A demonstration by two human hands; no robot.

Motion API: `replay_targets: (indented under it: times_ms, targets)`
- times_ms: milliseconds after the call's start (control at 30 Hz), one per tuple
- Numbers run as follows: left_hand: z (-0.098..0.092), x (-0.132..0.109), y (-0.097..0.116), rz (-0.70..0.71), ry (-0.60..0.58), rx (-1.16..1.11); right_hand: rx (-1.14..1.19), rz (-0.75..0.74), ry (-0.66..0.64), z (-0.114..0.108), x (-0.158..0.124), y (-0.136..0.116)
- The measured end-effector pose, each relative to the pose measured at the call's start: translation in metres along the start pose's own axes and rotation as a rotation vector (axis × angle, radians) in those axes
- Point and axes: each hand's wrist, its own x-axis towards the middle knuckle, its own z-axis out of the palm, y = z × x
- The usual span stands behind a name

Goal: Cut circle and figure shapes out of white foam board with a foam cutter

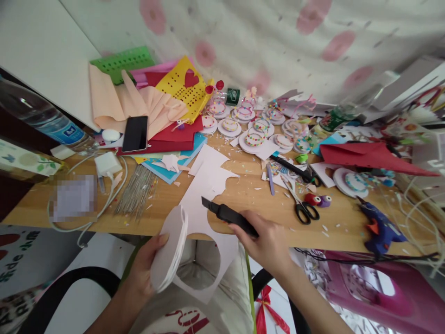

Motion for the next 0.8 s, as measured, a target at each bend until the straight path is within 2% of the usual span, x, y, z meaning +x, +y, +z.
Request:
replay_targets:
  times_ms: [133, 233, 333, 500, 700, 800]
  targets:
    - [0.008, 0.009, 0.003, 0.181, 0.182, 0.037, 0.37, 0.145, -0.083, 0.002, 0.003, -0.017]
    - [0.013, 0.011, 0.005, 0.276, 0.18, 0.191, 0.603, 0.225, -0.124, 0.011, 0.011, -0.034]
    - [0.015, 0.008, 0.008, 0.312, 0.13, 0.382, 0.711, 0.277, -0.163, 0.024, 0.019, -0.047]
    - [0.014, 0.002, 0.018, 0.347, 0.195, 0.655, 0.903, 0.412, -0.236, 0.038, 0.019, -0.057]
    - [0.006, 0.002, 0.021, 0.286, 0.06, 0.599, 1.218, 0.499, -0.207, 0.046, 0.008, -0.061]
    - [0.001, 0.003, 0.017, 0.301, -0.064, 0.466, 1.334, 0.563, -0.099, 0.05, 0.007, -0.066]
